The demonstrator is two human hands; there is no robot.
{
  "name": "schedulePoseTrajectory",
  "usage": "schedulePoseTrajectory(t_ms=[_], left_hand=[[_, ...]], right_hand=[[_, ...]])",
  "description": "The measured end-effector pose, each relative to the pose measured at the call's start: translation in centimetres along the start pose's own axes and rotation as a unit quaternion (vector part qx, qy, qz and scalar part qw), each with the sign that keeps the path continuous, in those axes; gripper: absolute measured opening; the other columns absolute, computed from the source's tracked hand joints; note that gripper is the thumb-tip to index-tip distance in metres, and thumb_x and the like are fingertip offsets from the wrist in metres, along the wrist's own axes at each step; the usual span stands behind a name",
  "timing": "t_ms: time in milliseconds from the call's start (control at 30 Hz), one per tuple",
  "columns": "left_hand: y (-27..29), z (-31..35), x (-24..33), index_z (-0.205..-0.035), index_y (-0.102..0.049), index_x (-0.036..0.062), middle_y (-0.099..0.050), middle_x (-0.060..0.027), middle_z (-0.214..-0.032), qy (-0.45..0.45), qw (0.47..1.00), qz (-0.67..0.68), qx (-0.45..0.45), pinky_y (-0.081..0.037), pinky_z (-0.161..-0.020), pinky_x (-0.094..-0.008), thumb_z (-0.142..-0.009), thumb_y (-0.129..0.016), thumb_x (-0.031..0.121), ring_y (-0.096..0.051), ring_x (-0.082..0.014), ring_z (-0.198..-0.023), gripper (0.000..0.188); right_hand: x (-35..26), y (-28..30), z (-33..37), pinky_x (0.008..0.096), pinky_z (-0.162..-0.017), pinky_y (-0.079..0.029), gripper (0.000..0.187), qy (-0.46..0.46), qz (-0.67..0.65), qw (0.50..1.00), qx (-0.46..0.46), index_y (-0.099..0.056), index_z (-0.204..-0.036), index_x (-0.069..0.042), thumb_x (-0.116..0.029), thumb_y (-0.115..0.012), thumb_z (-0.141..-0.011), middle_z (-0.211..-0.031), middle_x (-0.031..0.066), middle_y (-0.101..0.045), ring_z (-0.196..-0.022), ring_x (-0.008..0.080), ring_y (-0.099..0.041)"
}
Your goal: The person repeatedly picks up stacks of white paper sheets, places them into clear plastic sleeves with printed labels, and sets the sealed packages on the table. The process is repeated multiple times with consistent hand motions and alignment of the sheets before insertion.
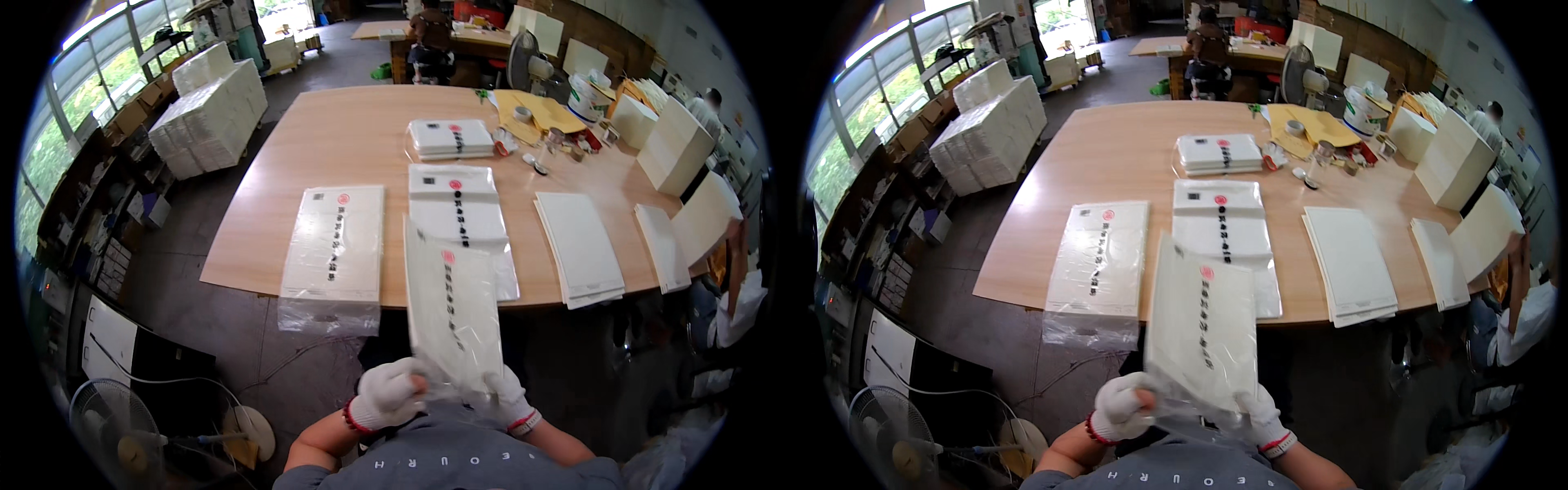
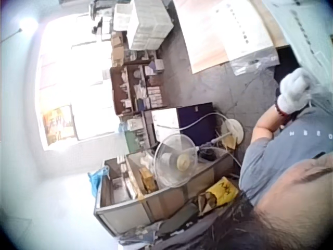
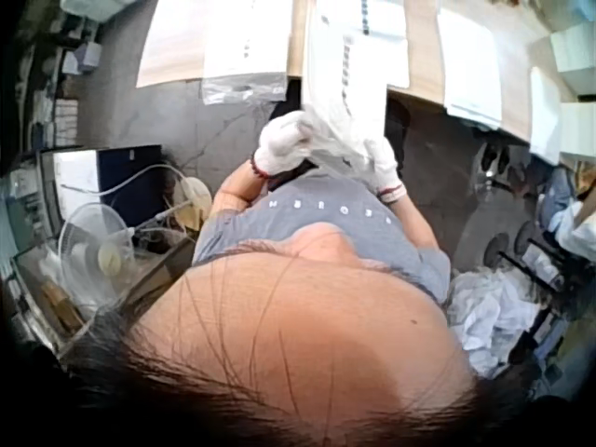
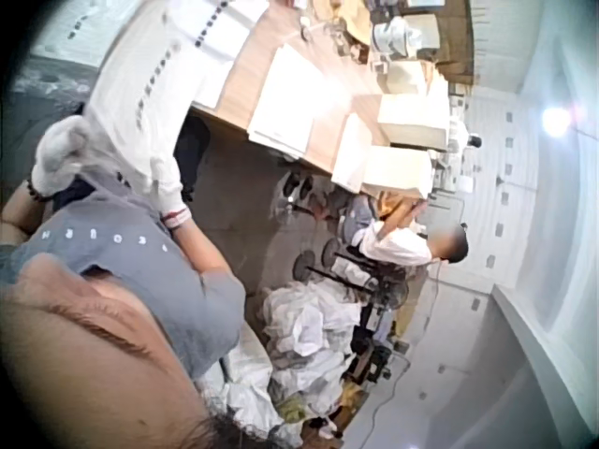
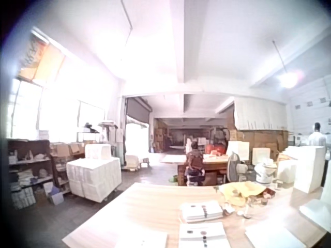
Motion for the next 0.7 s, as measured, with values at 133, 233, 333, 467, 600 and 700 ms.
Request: schedulePoseTrajectory(t_ms=[133, 233, 333, 467, 600, 700], left_hand=[[3.5, 2.2, -3.3, -0.07, -0.049, 0.0022, -0.055, -0.0089, -0.073, 0.056, 0.897, 0.313, 0.308, -0.042, -0.058, -0.0278, -0.088, -0.047, 0.026, -0.051, -0.016, -0.062, 0.03], [7.2, 1.3, -10.9, -0.073, -0.048, 0.0033, -0.049, -0.0034, -0.074, 0.042, 0.871, 0.03, 0.489, -0.04, -0.063, -0.0253, -0.084, -0.043, 0.01, -0.046, -0.0142, -0.068, 0.014], [10.6, 5.0, -21.5, -0.078, -0.05, 0.0044, -0.05, -0.0021, -0.076, 0.204, 0.755, 0.149, 0.605, -0.04, -0.064, -0.0261, -0.084, -0.042, 0.01, -0.045, -0.0133, -0.069, 0.012], [13.3, 14.6, -35.9, -0.083, -0.053, 0.0062, -0.051, -0.0002, -0.079, 0.338, 0.748, 0.237, 0.519, -0.039, -0.063, -0.0268, -0.085, -0.042, 0.012, -0.046, -0.0128, -0.069, 0.013], [12.2, 17.5, -35.6, -0.086, -0.053, 0.0105, -0.052, 0.0009, -0.079, 0.338, 0.704, 0.293, 0.552, -0.042, -0.066, -0.0275, -0.086, -0.047, 0.019, -0.05, -0.0152, -0.072, 0.01], [8.3, 18.1, -32.7, -0.08, -0.053, 0.0129, -0.052, 0.0015, -0.076, 0.435, 0.547, 0.249, 0.67, -0.044, -0.069, -0.0278, -0.081, -0.046, 0.014, -0.051, -0.0142, -0.07, 0.008]], right_hand=[[-3.3, -7.2, -7.5, 0.0306, -0.079, -0.049, 0.03, 0.035, 0.056, 0.996, -0.056, -0.05, -0.115, 0.001, -0.014, -0.05, -0.089, -0.109, 0.0103, -0.056, -0.096, 0.0186, -0.057], [-0.8, -9.3, -16.3, 0.029, -0.069, -0.052, 0.027, -0.043, -0.089, 0.986, -0.133, -0.053, -0.112, -0.002, -0.009, -0.054, -0.086, -0.101, 0.0077, -0.057, -0.088, 0.0194, -0.057], [8.9, -9.7, -23.1, 0.0315, -0.062, -0.053, 0.025, 0.085, 0.237, 0.949, -0.189, -0.054, -0.111, -0.004, -0.014, -0.052, -0.089, -0.085, 0.0051, -0.054, -0.067, 0.0158, -0.055], [13.2, -11.8, -23.8, 0.0308, -0.055, -0.052, 0.028, -0.129, 0.139, 0.98, -0.064, -0.052, -0.111, -0.005, -0.027, -0.046, -0.094, -0.077, 0.0034, -0.053, -0.055, 0.0116, -0.05], [12.6, -10.9, -22.3, 0.0291, -0.055, -0.05, 0.029, -0.09, 0.155, 0.982, -0.06, -0.048, -0.111, -0.004, -0.028, -0.045, -0.095, -0.08, 0.0056, -0.056, -0.058, 0.0119, -0.052], [9.6, -8.2, -19.3, 0.0273, -0.057, -0.049, 0.028, -0.169, 0.128, 0.969, -0.123, -0.046, -0.113, -0.005, -0.026, -0.047, -0.095, -0.08, 0.0059, -0.056, -0.061, 0.0118, -0.054]])
Point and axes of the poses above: each hand's wrist, its own z-axis away from the middle knuckle, its own y-axis out of the back of the hand, x = y × z, the point moved 2 cm from there along -z, towards the middle knuckle
